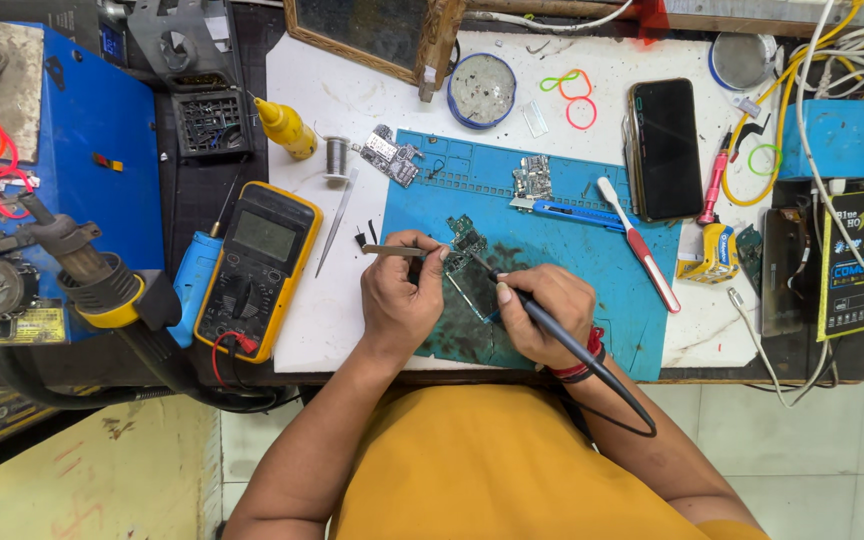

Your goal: The person solders components on a phone motherboard placed on a blue repair mat, holding the board with one hand and a soldering iron with the other. They reposition the board, continue soldering, then set the iron aside and rub the board area with a white stick.

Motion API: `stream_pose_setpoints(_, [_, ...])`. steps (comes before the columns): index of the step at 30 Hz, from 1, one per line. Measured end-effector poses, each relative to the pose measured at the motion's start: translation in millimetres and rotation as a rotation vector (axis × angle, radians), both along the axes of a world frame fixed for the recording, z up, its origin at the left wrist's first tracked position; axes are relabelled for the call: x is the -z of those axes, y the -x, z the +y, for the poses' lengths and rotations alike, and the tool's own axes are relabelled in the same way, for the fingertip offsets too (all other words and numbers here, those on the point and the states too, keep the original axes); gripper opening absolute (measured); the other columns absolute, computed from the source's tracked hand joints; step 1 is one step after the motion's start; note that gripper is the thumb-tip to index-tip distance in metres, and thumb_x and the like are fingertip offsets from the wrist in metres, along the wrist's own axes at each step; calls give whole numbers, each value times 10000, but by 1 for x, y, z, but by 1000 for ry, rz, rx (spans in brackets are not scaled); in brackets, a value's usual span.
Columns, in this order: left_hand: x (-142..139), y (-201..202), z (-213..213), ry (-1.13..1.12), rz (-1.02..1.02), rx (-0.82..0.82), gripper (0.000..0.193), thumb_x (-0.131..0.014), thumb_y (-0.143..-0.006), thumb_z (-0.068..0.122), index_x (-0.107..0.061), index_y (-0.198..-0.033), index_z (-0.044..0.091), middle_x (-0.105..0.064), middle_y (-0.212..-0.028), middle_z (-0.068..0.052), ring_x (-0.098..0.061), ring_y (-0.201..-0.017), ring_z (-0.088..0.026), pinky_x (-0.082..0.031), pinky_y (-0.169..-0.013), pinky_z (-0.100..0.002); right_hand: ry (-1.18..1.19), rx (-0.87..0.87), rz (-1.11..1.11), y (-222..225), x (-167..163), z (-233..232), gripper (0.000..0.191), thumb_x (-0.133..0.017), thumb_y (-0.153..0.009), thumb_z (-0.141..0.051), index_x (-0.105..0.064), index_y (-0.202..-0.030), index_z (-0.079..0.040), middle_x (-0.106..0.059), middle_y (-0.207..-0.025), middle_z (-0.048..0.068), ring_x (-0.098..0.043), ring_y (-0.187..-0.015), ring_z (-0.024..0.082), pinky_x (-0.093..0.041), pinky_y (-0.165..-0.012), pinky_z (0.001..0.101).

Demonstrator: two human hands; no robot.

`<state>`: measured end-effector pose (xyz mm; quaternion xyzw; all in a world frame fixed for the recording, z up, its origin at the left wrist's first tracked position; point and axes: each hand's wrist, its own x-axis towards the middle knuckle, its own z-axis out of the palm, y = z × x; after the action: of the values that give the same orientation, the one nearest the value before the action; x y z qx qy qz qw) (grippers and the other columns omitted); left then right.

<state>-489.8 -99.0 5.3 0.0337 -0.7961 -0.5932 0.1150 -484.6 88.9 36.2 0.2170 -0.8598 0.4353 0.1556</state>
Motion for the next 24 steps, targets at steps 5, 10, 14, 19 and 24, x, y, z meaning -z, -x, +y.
stream_pose_setpoints(5, [1, -2, -3, 2, 12, 1, 111, -736, -964, 74, -642, -976, 17, -666, -722, -46, -607, -574, -99, -471, -549, -258, -16, 2, -3, -2, 1, -2, 45, -721, -888, -41, -697, -913, -12, -687, -744, 114, -662, -626, 248, -494, -580, 337])
stream_pose_setpoints(10, [2, -2, -4, 4, 30, 3, 109, -734, -964, 71, -644, -969, 11, -670, -744, -50, -614, -587, -95, -479, -558, -258, -23, -8, -1, -1, 2, -3, 51, -723, -887, -49, -697, -911, -12, -686, -738, 112, -661, -618, 244, -493, -578, 338])
stream_pose_setpoints(14, [2, -2, -5, -4, 33, 14, 100, -729, -971, 67, -646, -963, 12, -682, -773, -53, -620, -596, -90, -479, -556, -255, -6, -6, 4, -2, 2, -3, 52, -720, -895, -50, -696, -920, -12, -692, -756, 113, -667, -629, 242, -501, -586, 332])
stream_pose_setpoints(19, [2, -3, -6, 4, 2, 3, 103, -735, -960, 65, -649, -962, 9, -669, -727, -51, -596, -562, -93, -458, -535, -261, -11, 16, -16, -2, 2, -5, 44, -724, -892, -45, -703, -913, -13, -690, -747, 109, -660, -617, 239, -493, -576, 330])
stream_pose_setpoints(24, [2, -3, -9, 0, 6, 6, 105, -734, -962, 68, -643, -970, 15, -674, -729, -46, -609, -575, -93, -470, -544, -259, -15, -7, 4, -3, 2, -7, 44, -717, -893, -47, -696, -911, -14, -697, -767, 113, -666, -634, 245, -500, -591, 333])
